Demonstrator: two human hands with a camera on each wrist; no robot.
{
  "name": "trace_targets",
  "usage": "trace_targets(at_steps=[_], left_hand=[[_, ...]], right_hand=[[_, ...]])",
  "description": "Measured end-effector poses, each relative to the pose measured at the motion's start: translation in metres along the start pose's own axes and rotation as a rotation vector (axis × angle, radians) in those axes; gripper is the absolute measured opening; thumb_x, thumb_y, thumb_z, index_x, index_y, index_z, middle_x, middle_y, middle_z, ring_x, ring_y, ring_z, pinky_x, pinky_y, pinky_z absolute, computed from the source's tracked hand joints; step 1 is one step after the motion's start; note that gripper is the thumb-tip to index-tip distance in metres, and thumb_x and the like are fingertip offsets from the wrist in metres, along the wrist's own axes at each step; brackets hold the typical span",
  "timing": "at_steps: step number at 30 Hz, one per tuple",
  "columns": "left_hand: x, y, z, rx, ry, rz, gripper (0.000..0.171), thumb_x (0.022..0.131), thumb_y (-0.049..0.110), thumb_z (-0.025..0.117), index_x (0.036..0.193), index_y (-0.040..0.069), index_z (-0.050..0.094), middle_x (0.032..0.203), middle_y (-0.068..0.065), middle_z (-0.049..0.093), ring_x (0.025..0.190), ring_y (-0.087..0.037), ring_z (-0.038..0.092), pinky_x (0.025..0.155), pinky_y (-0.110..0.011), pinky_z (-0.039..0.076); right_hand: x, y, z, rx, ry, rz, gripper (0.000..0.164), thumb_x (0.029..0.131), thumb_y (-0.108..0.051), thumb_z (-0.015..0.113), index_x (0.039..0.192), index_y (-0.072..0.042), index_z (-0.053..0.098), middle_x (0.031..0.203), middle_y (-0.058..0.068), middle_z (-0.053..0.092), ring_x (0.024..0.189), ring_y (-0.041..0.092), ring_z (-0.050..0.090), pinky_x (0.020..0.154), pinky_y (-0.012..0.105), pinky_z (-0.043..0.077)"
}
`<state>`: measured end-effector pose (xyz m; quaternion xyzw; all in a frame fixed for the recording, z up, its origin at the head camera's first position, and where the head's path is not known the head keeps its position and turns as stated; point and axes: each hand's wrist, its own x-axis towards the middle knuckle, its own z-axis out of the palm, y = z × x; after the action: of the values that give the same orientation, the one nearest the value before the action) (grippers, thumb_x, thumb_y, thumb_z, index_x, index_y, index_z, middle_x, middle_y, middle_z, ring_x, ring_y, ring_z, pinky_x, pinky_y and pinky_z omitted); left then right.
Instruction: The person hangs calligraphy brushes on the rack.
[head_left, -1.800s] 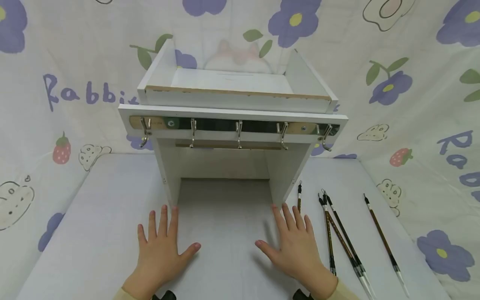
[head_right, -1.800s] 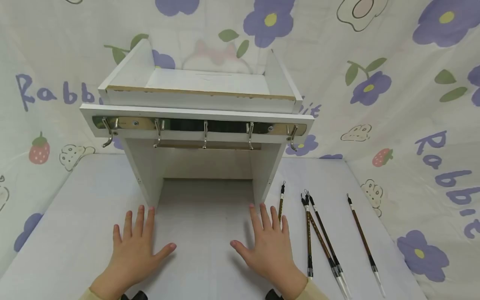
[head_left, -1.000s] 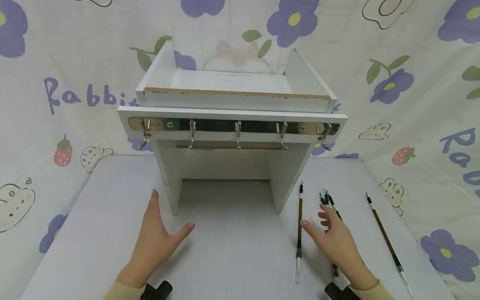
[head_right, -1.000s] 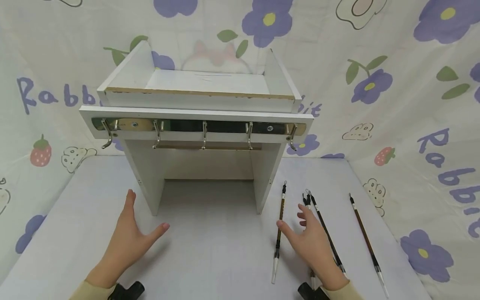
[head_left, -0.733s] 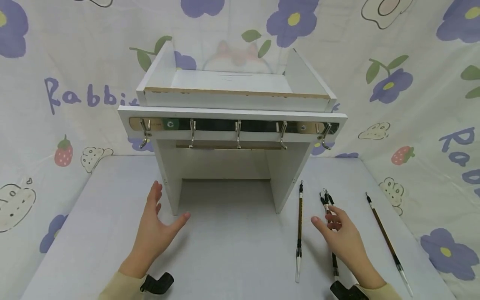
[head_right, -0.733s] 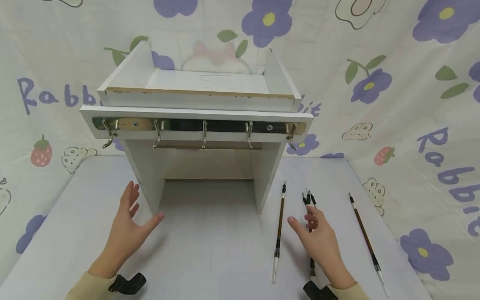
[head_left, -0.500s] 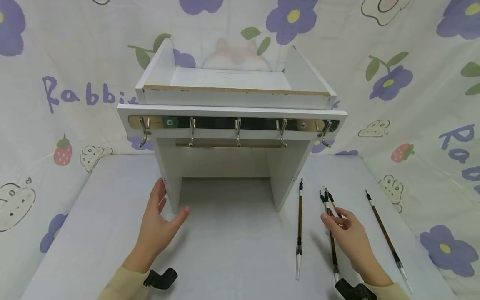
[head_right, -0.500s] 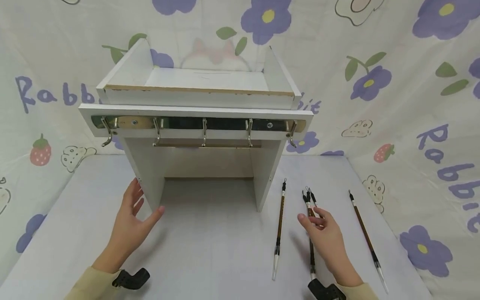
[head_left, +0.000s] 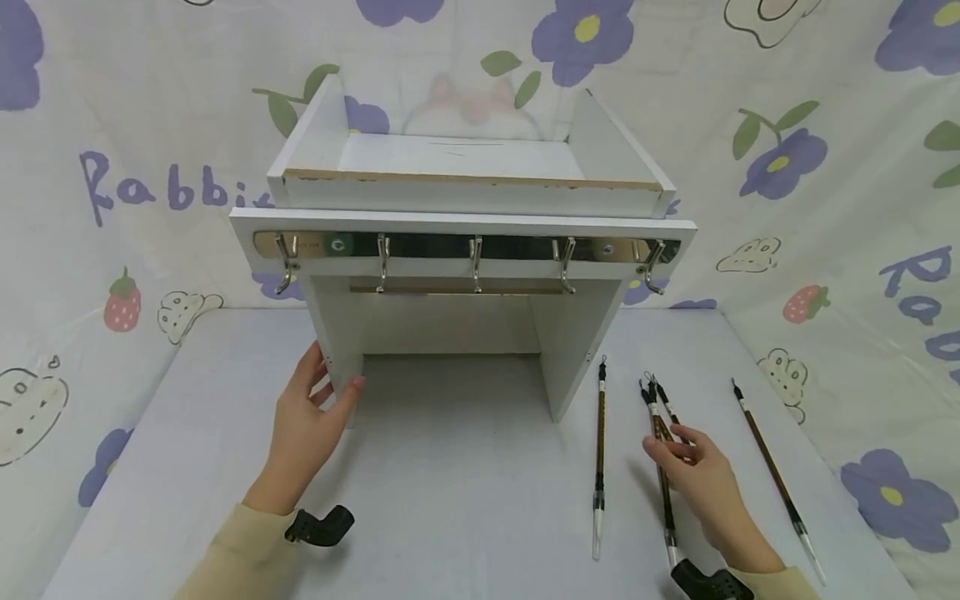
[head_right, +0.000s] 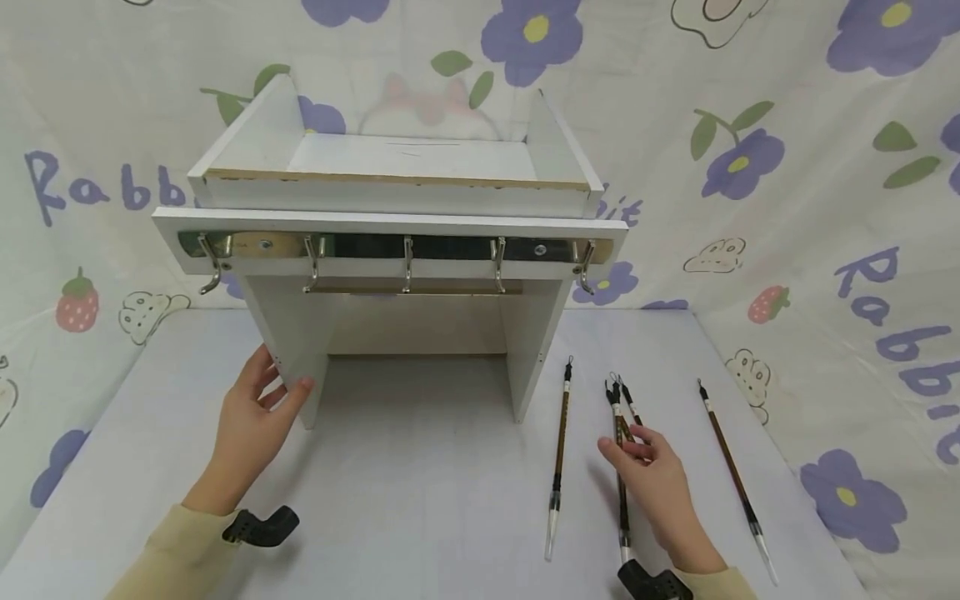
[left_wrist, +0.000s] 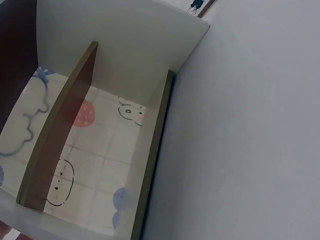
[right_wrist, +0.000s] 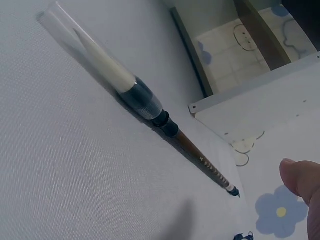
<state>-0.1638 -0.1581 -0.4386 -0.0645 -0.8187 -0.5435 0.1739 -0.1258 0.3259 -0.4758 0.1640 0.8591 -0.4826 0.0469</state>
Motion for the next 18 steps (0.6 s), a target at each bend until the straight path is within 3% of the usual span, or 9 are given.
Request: trace_targets(at_steps=[8, 18], left_hand=[[0.005, 0.001, -0.003, 0.011, -0.023, 0.001, 0.068, 0.093, 0.022, 0.066, 0.151, 0.011, 0.031, 0.145, -0.014, 0.042, 0.131, -0.030, 0.044, 0.096, -0.044, 0.046], [0.011, 0.001, -0.007, 0.057, -0.080, -0.061, 0.068, 0.095, 0.034, 0.061, 0.152, 0.016, 0.028, 0.145, -0.016, 0.041, 0.128, -0.040, 0.045, 0.096, -0.048, 0.046]], right_hand=[[0.006, 0.004, 0.009, -0.001, -0.021, 0.010, 0.088, 0.085, -0.048, 0.070, 0.147, -0.002, 0.030, 0.135, 0.024, 0.045, 0.121, 0.035, 0.048, 0.093, 0.044, 0.049], [0.014, 0.007, 0.020, -0.037, 0.026, -0.018, 0.062, 0.088, -0.021, 0.072, 0.138, 0.001, 0.042, 0.104, 0.015, 0.060, 0.086, 0.021, 0.059, 0.067, 0.025, 0.053]])
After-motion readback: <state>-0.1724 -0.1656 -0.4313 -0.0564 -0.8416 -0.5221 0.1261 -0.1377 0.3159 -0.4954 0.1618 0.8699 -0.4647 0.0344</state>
